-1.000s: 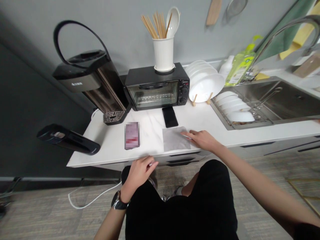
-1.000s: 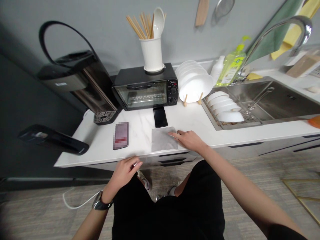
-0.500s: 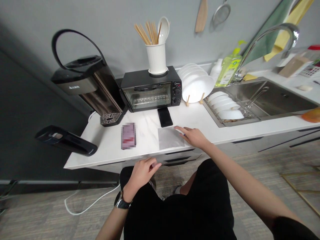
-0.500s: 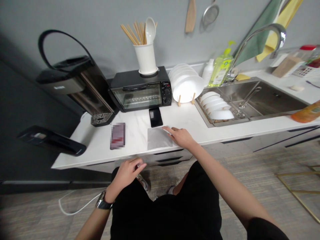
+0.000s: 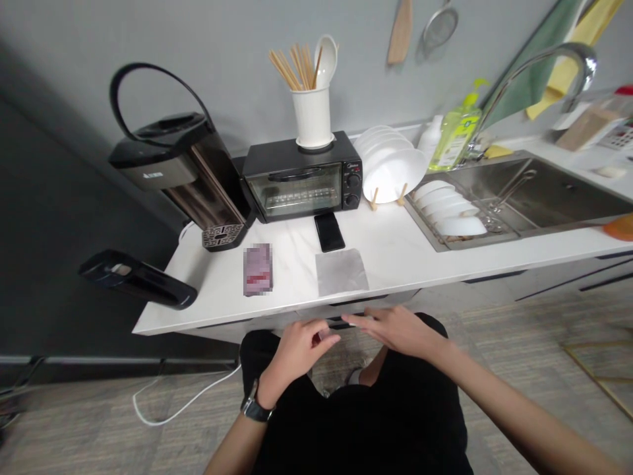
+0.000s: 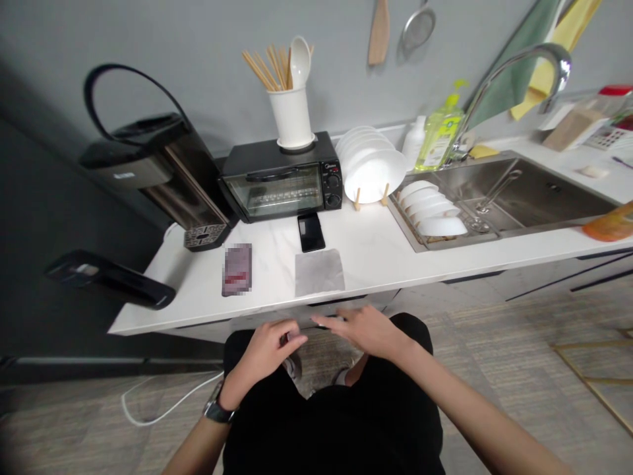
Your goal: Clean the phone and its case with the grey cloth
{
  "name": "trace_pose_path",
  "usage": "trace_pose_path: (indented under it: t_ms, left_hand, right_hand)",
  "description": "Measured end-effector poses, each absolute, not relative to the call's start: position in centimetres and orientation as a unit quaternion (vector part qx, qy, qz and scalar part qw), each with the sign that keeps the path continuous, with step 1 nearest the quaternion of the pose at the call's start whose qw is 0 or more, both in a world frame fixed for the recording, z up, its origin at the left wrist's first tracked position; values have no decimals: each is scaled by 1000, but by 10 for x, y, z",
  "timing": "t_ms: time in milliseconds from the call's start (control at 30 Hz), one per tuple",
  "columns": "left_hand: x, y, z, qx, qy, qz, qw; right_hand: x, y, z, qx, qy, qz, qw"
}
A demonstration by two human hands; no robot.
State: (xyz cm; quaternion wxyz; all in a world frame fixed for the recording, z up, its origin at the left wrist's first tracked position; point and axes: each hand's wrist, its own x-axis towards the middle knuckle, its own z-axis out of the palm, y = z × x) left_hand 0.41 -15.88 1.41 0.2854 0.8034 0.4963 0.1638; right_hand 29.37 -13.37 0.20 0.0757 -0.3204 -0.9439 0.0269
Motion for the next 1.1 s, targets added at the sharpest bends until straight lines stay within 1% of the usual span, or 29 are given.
trace_pose_path:
  t_ms: [67, 167, 233, 333, 433, 533, 600, 633, 733, 833, 967, 1100]
  left_hand:
    - [19, -158, 16, 820, 458, 167, 300]
    - [35, -158, 15, 836, 412, 168, 323]
    - [41, -159, 11, 839, 389, 168, 341]
    - [48, -163, 1, 850, 365, 149, 350]
    - [52, -170, -7, 840, 387, 127, 358]
    - [50, -175, -10, 802, 424, 146, 395]
    - [44, -176, -9, 768, 435, 169, 439]
    - [40, -176, -9, 748, 443, 180, 461]
    - [25, -176, -9, 695, 478, 208, 496]
    - [14, -177, -13, 668, 502, 220, 504]
    - [8, -178, -23, 666, 515, 206, 499]
    - [3, -173, -27, 676, 512, 201, 490]
  right_hand:
    - [292, -152, -5, -297, -951, 37, 81]
    - [292, -168, -11, -302, -950, 44, 66]
    - [292, -175, -13, -301, -951, 50, 55]
    - [290, -185, -15, -287, -953, 73, 61]
    - [284, -192, -17, -291, -944, 136, 77]
    - [280, -191, -20, -296, -926, 214, 95]
    - [282, -181, -23, -312, -909, 241, 136]
    - [284, -172, -23, -331, -896, 242, 170]
    - [295, -129, -21, -411, -830, 218, 309]
    - [308, -65, -15, -434, -757, 229, 431]
    - [323, 28, -20, -461, -692, 240, 501]
    - [335, 97, -39, -495, -667, 238, 503]
